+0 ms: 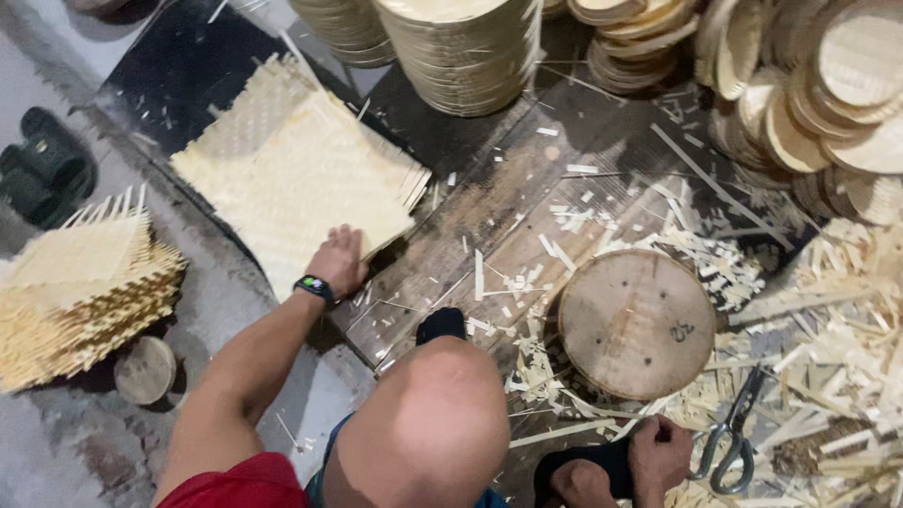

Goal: The person places a woven bamboo sheet over a circular hoop, uses shears to trim the overlapping material around a wooden mold, and fits another hoop on top to secure the assembly.

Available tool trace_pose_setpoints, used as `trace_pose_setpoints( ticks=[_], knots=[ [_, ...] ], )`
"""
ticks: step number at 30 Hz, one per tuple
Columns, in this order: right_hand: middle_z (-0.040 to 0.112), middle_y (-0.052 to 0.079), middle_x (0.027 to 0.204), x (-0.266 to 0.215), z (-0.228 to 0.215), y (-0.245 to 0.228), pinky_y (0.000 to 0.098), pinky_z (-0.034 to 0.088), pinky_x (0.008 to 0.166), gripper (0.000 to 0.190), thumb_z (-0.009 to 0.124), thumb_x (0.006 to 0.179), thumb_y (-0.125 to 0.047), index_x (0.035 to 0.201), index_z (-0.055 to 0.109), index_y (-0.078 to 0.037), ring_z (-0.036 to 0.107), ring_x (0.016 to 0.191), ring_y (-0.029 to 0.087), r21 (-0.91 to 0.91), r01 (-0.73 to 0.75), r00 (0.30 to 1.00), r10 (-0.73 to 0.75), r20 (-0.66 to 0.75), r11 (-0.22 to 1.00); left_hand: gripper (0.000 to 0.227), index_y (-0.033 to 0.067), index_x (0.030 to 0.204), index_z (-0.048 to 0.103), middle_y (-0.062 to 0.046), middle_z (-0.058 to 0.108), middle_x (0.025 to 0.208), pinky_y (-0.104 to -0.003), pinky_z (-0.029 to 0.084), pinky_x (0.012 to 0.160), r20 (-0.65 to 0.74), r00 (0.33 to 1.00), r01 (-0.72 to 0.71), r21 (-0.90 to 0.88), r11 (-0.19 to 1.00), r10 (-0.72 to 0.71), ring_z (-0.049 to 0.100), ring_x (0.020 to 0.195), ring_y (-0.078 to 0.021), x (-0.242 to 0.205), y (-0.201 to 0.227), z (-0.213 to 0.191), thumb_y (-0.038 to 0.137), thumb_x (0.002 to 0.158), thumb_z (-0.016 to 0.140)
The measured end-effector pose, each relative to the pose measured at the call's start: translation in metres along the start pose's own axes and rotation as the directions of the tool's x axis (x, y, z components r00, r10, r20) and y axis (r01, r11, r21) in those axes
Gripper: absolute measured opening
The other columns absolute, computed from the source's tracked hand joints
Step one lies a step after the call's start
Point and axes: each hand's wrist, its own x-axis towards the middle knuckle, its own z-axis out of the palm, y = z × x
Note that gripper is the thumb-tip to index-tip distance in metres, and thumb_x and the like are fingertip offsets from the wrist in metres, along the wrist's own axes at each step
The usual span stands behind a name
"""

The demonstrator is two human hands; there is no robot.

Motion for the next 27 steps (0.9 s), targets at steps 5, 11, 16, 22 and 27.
trace_pose_setpoints(
  ticks=[5, 11, 16, 22, 27],
  knots=[
    [0.071, 0.017, 0.097, 0.003, -0.005, -0.006, 0.0468, 0.054, 0.09, 0.032, 0.068, 0.095, -0.034, 0.104, 0.076, -0.004, 0.069, 0.097, 0.036, 0.063, -0.047, 0.997, 0.043, 0.063, 0.997, 0.041, 0.0045, 0.134, 0.06, -0.022, 0.065, 0.136, -0.046, 0.059, 0.085, -0.197, 0.974, 0.074, -0.196, 0.978, -0.114, 0.07, 0.1, -0.0361, 0.014, 0.018, -0.024, 0.009, 0.093, 0.056],
    [0.068, 0.02, 0.107, 0.006, -0.002, -0.005, 0.0484, 0.052, 0.089, 0.031, 0.069, 0.098, -0.033, 0.108, 0.077, -0.005, 0.065, 0.099, 0.038, 0.002, -0.018, 1.0, 0.018, 0.001, 1.0, 0.024, 0.0078, 0.114, 0.07, -0.018, 0.074, 0.086, -0.048, 0.057, 0.059, -0.025, 0.998, 0.046, -0.353, 0.934, -0.059, 0.065, 0.06, -0.0413, 0.041, 0.065, -0.144, 0.018, 0.103, 0.051],
    [0.069, 0.018, 0.104, 0.004, 0.005, 0.0, 0.047, 0.052, 0.093, 0.027, 0.069, 0.094, -0.03, 0.104, 0.076, -0.006, 0.065, 0.101, 0.037, 0.005, 0.072, 0.996, -0.072, -0.043, 0.997, 0.018, 0.0031, 0.085, 0.074, -0.023, 0.072, 0.084, -0.049, 0.058, 0.072, 0.012, 0.945, -0.324, 0.184, 0.928, 0.328, 0.072, 0.078, -0.0389, 0.041, 0.14, -0.259, 0.014, 0.085, 0.061],
    [0.067, 0.018, 0.101, -0.003, 0.003, -0.01, 0.0451, 0.052, 0.09, 0.025, 0.067, 0.093, -0.026, 0.104, 0.073, -0.005, 0.065, 0.094, 0.035, 0.148, -0.033, 0.993, 0.049, -0.105, 0.988, 0.021, -0.0022, 0.096, 0.067, -0.023, 0.072, 0.08, -0.052, 0.057, 0.067, 0.192, 0.718, -0.695, 0.134, 0.707, 0.669, 0.072, 0.075, -0.0403, 0.022, 0.287, -0.307, 0.016, 0.087, 0.06],
    [0.065, 0.017, 0.113, -0.001, -0.021, -0.022, 0.0432, 0.051, 0.094, 0.021, 0.061, 0.107, -0.022, 0.113, 0.069, -0.003, 0.064, 0.103, 0.033, 0.31, 0.09, 0.965, -0.005, -0.264, 0.946, 0.065, -0.0122, 0.139, 0.049, -0.034, 0.061, 0.126, -0.045, 0.06, 0.063, -0.004, 0.341, -0.913, 0.235, 0.332, 0.94, 0.069, 0.096, -0.0379, -0.011, 0.37, -0.236, 0.01, 0.078, 0.058]
  ],
)
